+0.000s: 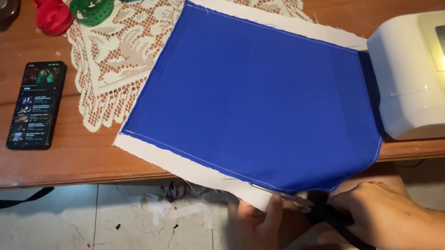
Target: Cutting a rectangular piece of blue fabric with white borders using scissors on a wooden table.
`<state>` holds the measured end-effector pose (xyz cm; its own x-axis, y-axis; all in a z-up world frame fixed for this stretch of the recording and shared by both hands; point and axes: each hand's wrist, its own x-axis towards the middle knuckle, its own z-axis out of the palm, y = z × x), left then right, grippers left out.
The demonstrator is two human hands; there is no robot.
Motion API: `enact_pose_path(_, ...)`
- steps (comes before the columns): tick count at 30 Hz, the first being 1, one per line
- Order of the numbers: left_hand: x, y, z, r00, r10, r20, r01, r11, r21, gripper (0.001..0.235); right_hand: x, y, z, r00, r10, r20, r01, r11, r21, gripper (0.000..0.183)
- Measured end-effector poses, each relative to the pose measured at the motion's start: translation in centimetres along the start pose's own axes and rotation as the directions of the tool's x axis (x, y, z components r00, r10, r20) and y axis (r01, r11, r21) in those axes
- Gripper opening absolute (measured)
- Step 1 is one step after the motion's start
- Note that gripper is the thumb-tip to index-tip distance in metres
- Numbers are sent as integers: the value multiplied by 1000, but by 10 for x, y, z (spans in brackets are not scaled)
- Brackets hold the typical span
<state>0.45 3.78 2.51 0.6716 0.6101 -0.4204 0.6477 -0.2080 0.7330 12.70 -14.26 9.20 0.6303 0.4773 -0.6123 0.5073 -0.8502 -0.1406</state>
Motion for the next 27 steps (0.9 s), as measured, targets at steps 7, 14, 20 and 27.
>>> enact_pose_path(7, -1, -1, 5, 998, 48, -28, -41, 980, 196, 58, -3, -23, -35, 971, 77, 225, -39, 985, -171, 57)
enact_pose_path(14, -7, 6, -4, 1000, 5, 8, -6, 985, 173, 57, 6, -3, -14, 977, 20, 211, 9, 991, -132, 59)
enact_pose_path(20, -10, 14, -11, 999, 40, 32, -43, 991, 123, 54, 5, -4, -24, 969, -27, 246, 32, 999, -17, 45)
enact_pose_path(27, -19, 35, -24, 991, -32, 129, 22, 997, 81, 61, -4, -37, -60, 919, 127, 373, -95, 990, -102, 63)
